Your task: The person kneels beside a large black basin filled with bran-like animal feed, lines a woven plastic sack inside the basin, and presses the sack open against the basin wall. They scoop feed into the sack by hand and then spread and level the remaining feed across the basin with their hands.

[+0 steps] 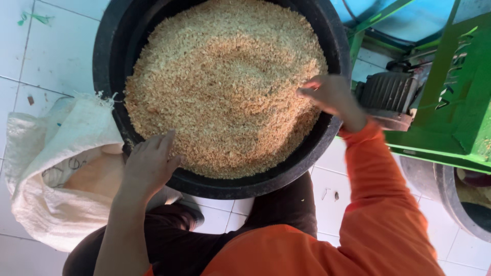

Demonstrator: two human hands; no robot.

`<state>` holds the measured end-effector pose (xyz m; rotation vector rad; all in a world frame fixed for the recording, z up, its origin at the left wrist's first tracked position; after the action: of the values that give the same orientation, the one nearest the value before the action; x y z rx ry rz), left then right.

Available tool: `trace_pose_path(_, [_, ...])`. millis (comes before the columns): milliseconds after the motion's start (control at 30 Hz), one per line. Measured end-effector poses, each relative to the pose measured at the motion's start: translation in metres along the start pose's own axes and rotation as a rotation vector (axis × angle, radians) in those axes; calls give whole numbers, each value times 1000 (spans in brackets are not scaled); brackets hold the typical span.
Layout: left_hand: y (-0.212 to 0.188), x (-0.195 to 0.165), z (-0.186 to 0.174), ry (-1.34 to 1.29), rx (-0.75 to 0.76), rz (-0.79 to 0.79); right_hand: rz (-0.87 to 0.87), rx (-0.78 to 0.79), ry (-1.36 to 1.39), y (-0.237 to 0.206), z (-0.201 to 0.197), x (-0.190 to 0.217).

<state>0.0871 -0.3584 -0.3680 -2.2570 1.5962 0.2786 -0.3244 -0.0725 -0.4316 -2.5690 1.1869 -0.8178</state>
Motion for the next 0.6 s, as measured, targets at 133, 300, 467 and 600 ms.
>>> trace_pose_path(133, [-1,-1,2,-6,48,-37,-96,-219,180,-26,22,14])
trace_pose_path(300, [-1,3,-1,54,12,-21,-231,-338,177,-5,-14,-5])
trace_pose_path(467, [-1,16,10,-34,-93,-116,-253,-536,362,36,-39,-41])
trace_pose_path(600, [8,27,35,14,-450,-74,-334,-778,-101,88,-66,-35])
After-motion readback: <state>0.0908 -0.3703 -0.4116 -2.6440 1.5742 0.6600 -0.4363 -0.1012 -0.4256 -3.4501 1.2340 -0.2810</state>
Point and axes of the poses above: each hand's wrist, its own y-axis towards the middle knuckle, its own z-axis out of the palm, x = y × z, the point moved 1 cm from there along y, towards the middle knuckle, and after that the axes turned 4 degrees about z, right-handed, at the moved point
